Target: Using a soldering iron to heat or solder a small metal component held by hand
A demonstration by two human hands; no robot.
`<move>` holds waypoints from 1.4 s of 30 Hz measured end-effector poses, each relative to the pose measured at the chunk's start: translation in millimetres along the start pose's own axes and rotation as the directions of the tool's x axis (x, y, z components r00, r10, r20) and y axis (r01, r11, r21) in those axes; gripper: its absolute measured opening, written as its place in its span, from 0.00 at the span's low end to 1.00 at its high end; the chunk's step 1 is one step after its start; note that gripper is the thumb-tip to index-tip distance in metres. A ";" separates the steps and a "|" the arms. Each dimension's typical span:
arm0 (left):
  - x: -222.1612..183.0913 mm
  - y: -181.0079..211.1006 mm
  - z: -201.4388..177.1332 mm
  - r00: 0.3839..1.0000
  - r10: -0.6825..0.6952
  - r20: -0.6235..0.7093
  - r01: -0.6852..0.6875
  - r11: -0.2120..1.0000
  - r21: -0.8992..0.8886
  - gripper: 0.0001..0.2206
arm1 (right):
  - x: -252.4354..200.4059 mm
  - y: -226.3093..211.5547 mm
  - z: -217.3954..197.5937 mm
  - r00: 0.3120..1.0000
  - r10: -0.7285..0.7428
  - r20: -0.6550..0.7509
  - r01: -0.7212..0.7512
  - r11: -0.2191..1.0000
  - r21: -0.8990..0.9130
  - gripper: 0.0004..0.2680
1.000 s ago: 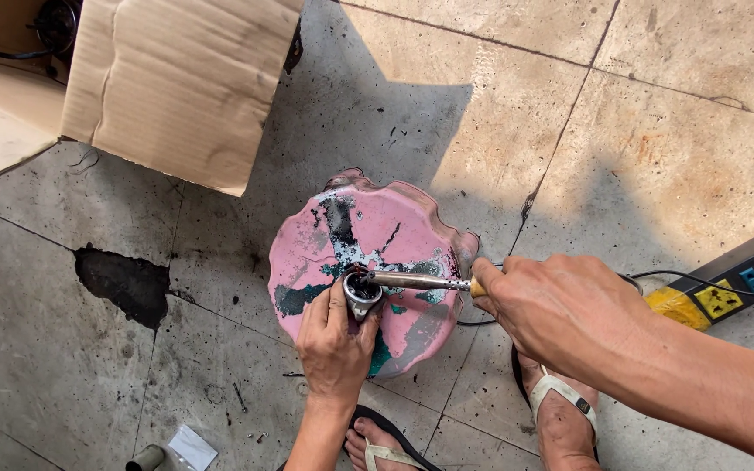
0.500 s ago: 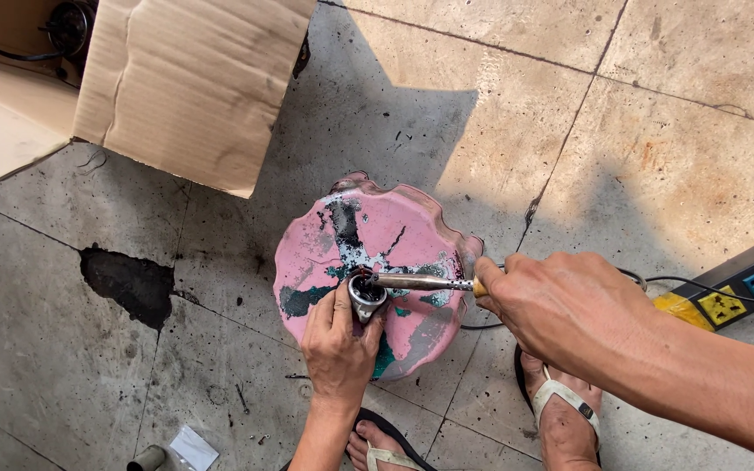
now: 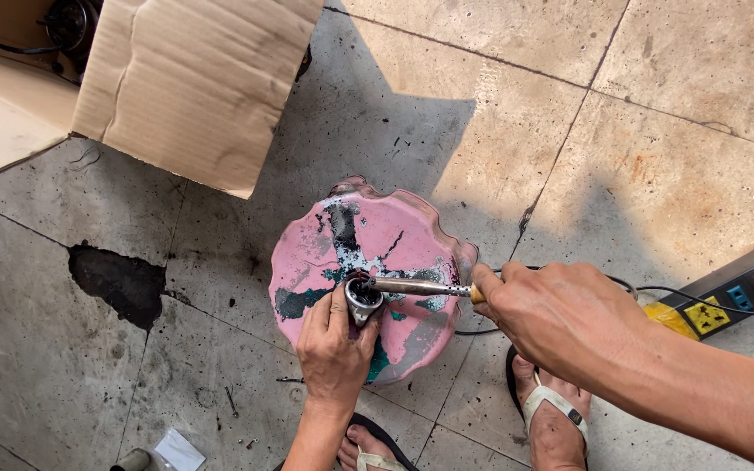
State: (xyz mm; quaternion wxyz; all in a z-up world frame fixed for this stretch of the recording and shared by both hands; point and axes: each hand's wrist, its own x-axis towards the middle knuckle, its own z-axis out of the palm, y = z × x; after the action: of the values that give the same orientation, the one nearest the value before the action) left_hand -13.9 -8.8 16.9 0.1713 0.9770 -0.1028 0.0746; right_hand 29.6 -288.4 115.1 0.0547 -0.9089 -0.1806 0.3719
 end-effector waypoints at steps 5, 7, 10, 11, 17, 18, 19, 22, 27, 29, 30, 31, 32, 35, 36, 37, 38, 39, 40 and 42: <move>1.5 1.5 -0.8 1.000 -0.003 -0.004 0.003 1.000 0.005 0.27 | 1.2 2.2 -0.6 0.998 0.044 0.038 -0.046 0.997 0.061 0.14; 1.4 1.7 -1.0 1.000 -0.003 -0.003 0.003 1.000 0.001 0.26 | 2.3 3.7 1.5 0.998 0.043 0.036 -0.045 0.997 0.067 0.13; 0.6 0.4 0.5 1.000 -0.009 -0.002 0.009 1.000 0.004 0.27 | 3.0 4.9 2.5 0.994 0.074 0.078 -0.083 0.990 0.113 0.13; 0.5 0.1 0.6 1.000 -0.006 -0.003 0.006 1.000 0.001 0.27 | 3.2 5.3 3.0 0.994 0.083 0.072 -0.092 0.988 0.127 0.13; -0.3 -1.1 0.9 1.000 -0.002 0.002 0.002 1.000 0.002 0.28 | 2.0 5.3 4.1 0.998 0.064 0.024 -0.066 0.992 0.106 0.12; 0.0 -0.8 0.8 1.000 -0.001 0.005 0.001 1.000 0.005 0.28 | 1.2 5.4 4.1 0.999 0.042 0.004 -0.042 0.996 0.081 0.12; 0.2 -1.2 1.2 1.000 -0.001 0.006 0.001 1.000 0.006 0.28 | 1.4 5.3 3.0 0.999 0.042 0.004 -0.042 0.996 0.081 0.12; -0.3 -2.7 2.3 1.000 0.002 0.007 -0.002 1.000 -0.005 0.28 | 2.4 4.7 1.4 1.000 0.029 0.010 -0.030 0.998 0.046 0.12; 0.0 -1.6 1.0 1.000 -0.002 0.004 0.002 1.000 -0.013 0.28 | 4.4 6.5 2.8 0.996 0.068 0.052 -0.073 0.992 0.107 0.12; -0.4 -2.1 1.5 1.000 -0.004 0.008 0.004 1.000 -0.012 0.28 | 4.0 5.9 1.3 0.996 0.071 0.062 -0.077 0.991 0.106 0.12; -0.5 -2.5 1.7 1.000 -0.004 0.012 0.004 1.000 -0.012 0.28 | 3.8 5.5 0.5 0.995 0.074 0.072 -0.081 0.991 0.106 0.12; -0.9 -3.0 2.1 1.000 -0.005 0.013 0.005 1.000 -0.011 0.28 | 3.3 5.5 1.1 0.995 0.073 0.073 -0.081 0.991 0.106 0.12; -1.3 -3.5 2.6 1.000 -0.001 0.010 0.001 1.000 -0.004 0.28 | 2.8 5.6 1.8 0.997 0.052 0.048 -0.056 0.995 0.088 0.12; -0.5 -2.5 1.9 1.000 0.001 0.011 -0.001 1.000 -0.004 0.28 | 2.5 6.3 3.8 0.999 0.032 0.025 -0.034 0.997 0.072 0.13; -0.1 -1.9 1.0 1.000 -0.001 0.013 0.001 1.000 -0.010 0.28 | 2.7 6.5 4.4 0.999 0.033 0.026 -0.035 0.997 0.075 0.13; 0.6 -1.4 0.7 1.000 -0.001 0.013 0.002 1.000 -0.010 0.28 | 2.8 5.7 2.2 0.999 0.033 0.026 -0.035 0.997 0.075 0.13; 1.3 -0.9 0.3 1.000 -0.004 0.008 0.004 1.000 -0.009 0.28 | 2.9 4.8 0.1 0.998 0.044 0.048 -0.048 0.996 0.075 0.12; 1.6 -0.4 0.2 1.000 -0.007 0.003 0.007 1.000 -0.009 0.27 | 3.0 3.8 -1.6 0.996 0.056 0.070 -0.061 0.995 0.075 0.11; 0.6 -1.4 0.9 1.000 -0.008 0.003 0.008 1.000 -0.008 0.27 | 3.1 3.6 -1.6 0.996 0.055 0.070 -0.061 0.995 0.075 0.11; -0.6 -3.1 2.5 1.000 -0.004 0.006 0.004 1.000 0.001 0.28 | 3.3 3.5 -2.0 0.995 0.064 0.078 -0.071 0.993 0.090 0.12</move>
State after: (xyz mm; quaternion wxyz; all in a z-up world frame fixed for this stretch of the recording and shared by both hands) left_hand -13.5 -6.7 13.5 0.1708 0.9775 -0.1013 0.0713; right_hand 34.2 -290.3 113.5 0.0776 -0.8964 -0.1340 0.4153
